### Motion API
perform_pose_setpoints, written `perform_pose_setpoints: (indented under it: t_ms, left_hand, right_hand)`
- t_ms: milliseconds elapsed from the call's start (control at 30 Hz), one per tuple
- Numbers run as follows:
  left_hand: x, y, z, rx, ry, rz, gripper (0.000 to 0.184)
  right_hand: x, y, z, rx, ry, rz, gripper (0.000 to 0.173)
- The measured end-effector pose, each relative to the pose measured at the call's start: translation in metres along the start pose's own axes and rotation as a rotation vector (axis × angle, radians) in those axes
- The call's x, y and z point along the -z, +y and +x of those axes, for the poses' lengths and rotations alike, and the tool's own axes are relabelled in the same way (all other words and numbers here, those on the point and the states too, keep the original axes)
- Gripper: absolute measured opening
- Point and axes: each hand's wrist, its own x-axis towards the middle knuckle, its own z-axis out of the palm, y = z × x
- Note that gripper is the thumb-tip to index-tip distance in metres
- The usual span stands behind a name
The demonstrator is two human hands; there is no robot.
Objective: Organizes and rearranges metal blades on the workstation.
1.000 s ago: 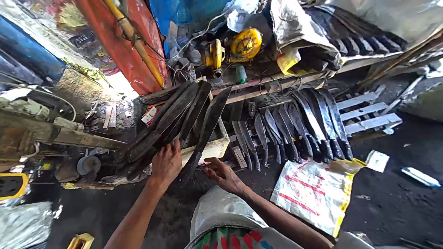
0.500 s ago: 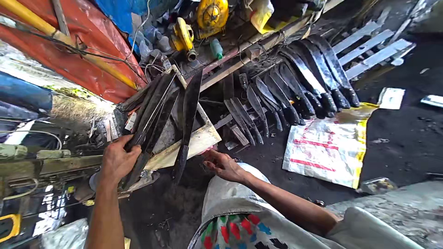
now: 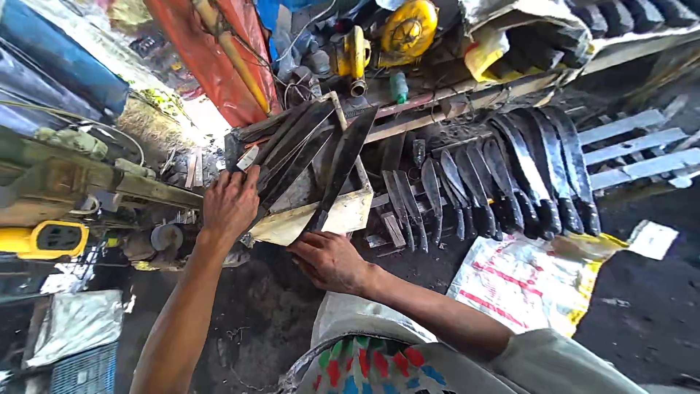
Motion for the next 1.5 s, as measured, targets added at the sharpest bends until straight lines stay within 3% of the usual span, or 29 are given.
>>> perform_pose_setpoints:
  t_ms: [133,267,533,633,767,867,933,1100,1200,1333,1500]
  left_hand:
    - [-0.008,-0.002,-0.005,-0.024,0.033,-0.007,0.041]
    - [-0.015,-0.009,-0.011,0.005,0.034,-0.084,0.044]
    - [-0.009,-0.042,-0.042,0.245,-0.016,-0.369,0.056]
    - [-0.005,-0.056,-0.088,0.422,0.093,-0.6,0.056]
    - [-0.045,-0.049,-0.164,0.818,0.296,-1.053,0.042]
    - [-0.083,-0.028,-0.178,1.154,0.353,-1.406,0.04]
    - [-0.098,-0.014,-0.177,1.266,0.374,-1.608,0.045]
    - [-0.116,0.006,-0.154,1.091,0.522,-2.082,0.035]
    - [-0.126,0.009,-0.147,0.987,0.587,-2.227,0.041]
    - [-0.119,0.018,-0.147,1.073,0.644,-2.206,0.03]
    - [-0.093,0.05,-0.16,1.153,0.597,-2.137,0.035]
  right_hand:
    - [-0.01,-0.008,0.021,0.01,0.053,-0.019,0.027]
    - [-0.006,-0.002,0.061,0.024,0.205,-0.126,0.046]
    - [-0.025,0.037,0.143,0.139,0.073,-0.381,0.071]
    - [-0.02,0.036,0.148,0.192,0.014,-0.408,0.092]
    - [-0.027,0.036,0.151,0.271,-0.002,-0.486,0.109]
    - [-0.038,0.033,0.163,0.329,-0.029,-0.495,0.116]
    - [-0.042,0.028,0.172,0.352,-0.045,-0.482,0.116]
    - [-0.041,0.03,0.185,0.382,-0.085,-0.5,0.109]
    - [-0.043,0.031,0.186,0.407,-0.056,-0.508,0.103]
    - [-0.045,0.026,0.189,0.376,-0.053,-0.516,0.101]
    - [-0.029,0.027,0.193,0.377,-0.216,-0.47,0.098]
